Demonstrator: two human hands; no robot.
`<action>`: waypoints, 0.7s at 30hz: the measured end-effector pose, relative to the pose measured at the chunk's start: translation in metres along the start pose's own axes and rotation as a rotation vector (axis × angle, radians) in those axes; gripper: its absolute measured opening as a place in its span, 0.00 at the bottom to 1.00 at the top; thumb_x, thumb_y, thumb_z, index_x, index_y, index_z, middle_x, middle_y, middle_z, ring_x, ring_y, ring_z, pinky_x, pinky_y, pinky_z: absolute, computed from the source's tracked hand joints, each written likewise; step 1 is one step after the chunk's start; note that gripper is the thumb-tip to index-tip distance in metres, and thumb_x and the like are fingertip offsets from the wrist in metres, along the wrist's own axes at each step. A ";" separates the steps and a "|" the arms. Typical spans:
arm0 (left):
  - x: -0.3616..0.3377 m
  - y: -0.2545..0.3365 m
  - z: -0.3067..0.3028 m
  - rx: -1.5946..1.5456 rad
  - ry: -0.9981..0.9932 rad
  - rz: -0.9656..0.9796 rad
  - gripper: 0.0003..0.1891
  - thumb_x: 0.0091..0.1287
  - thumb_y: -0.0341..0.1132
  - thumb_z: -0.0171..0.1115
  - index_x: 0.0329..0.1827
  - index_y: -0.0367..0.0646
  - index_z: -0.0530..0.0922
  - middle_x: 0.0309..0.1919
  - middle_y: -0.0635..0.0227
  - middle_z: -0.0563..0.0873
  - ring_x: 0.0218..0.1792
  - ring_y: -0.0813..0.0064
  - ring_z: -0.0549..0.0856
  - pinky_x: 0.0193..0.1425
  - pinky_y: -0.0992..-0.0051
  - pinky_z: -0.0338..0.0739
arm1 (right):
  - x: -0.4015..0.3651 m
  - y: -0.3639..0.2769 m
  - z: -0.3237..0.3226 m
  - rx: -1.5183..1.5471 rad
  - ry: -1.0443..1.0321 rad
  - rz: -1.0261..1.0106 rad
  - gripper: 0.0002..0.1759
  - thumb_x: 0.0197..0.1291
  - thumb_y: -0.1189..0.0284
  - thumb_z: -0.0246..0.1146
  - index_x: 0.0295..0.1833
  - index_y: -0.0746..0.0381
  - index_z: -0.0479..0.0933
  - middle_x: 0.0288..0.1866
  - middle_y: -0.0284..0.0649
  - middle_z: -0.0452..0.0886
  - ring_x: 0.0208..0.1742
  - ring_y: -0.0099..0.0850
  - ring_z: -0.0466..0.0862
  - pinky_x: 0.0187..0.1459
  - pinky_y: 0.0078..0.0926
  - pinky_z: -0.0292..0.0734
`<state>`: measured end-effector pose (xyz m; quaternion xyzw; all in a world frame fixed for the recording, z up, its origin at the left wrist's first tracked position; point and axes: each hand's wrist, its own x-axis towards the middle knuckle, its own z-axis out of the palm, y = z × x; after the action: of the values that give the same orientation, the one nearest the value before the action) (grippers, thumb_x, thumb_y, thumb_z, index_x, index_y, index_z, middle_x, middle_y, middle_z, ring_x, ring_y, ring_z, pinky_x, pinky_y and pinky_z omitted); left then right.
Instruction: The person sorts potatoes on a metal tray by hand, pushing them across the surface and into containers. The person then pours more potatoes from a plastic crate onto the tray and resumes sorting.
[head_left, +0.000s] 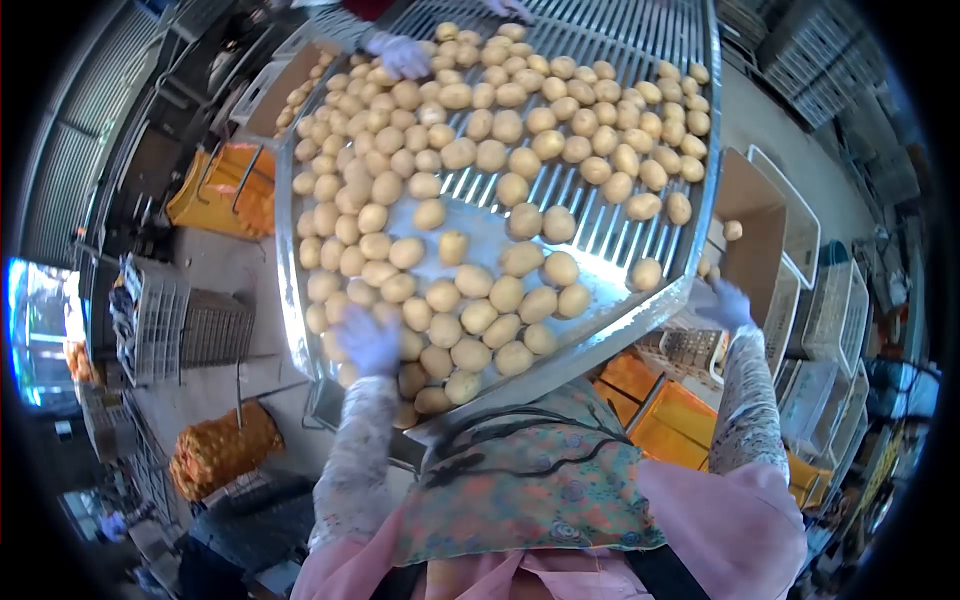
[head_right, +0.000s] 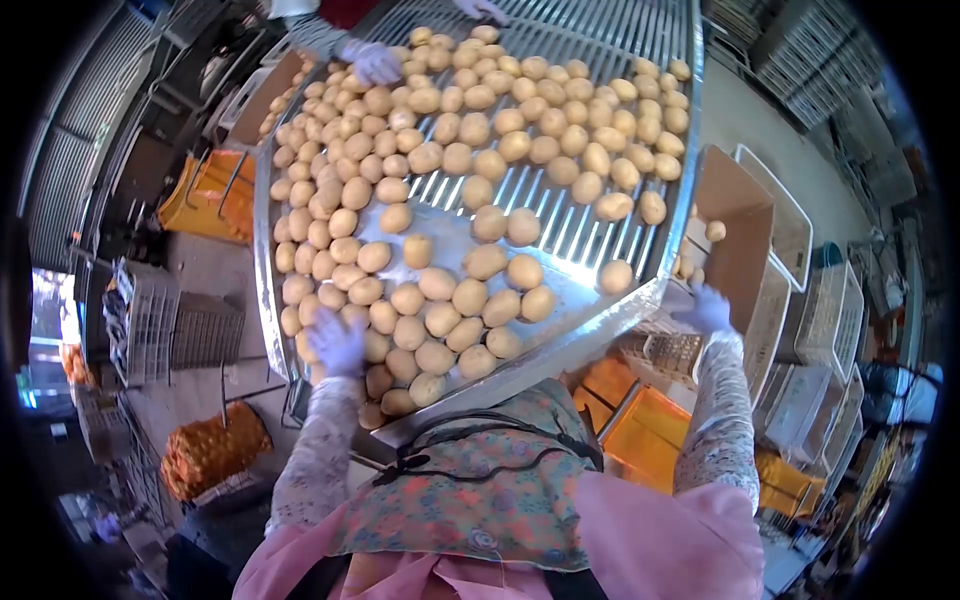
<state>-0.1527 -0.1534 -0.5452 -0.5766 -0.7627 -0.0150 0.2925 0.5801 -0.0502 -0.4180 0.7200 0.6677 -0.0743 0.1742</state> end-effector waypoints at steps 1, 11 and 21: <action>0.008 0.029 -0.034 0.002 -0.154 0.005 0.42 0.74 0.58 0.56 0.80 0.33 0.63 0.77 0.38 0.67 0.76 0.26 0.63 0.76 0.31 0.56 | -0.006 0.005 0.029 0.185 0.057 -0.024 0.37 0.54 0.51 0.73 0.69 0.54 0.76 0.63 0.48 0.83 0.58 0.48 0.85 0.62 0.42 0.80; -0.022 -0.032 -0.165 -0.738 -0.594 0.317 0.44 0.71 0.58 0.61 0.83 0.40 0.60 0.79 0.41 0.64 0.80 0.38 0.61 0.83 0.40 0.46 | -0.031 0.028 0.058 0.317 0.044 0.024 0.31 0.61 0.65 0.66 0.71 0.55 0.76 0.63 0.48 0.84 0.64 0.46 0.83 0.65 0.42 0.76; 0.059 0.086 -0.169 -0.615 -0.439 0.125 0.46 0.69 0.62 0.58 0.78 0.30 0.63 0.77 0.36 0.65 0.79 0.36 0.62 0.82 0.40 0.50 | -0.005 -0.209 -0.115 0.235 0.461 -0.781 0.40 0.49 0.58 0.75 0.71 0.51 0.77 0.76 0.54 0.70 0.74 0.55 0.71 0.73 0.55 0.64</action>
<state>-0.0133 -0.1338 -0.4052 -0.6722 -0.7306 -0.1014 -0.0642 0.3592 -0.0049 -0.3411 0.4275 0.8969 -0.0474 -0.1026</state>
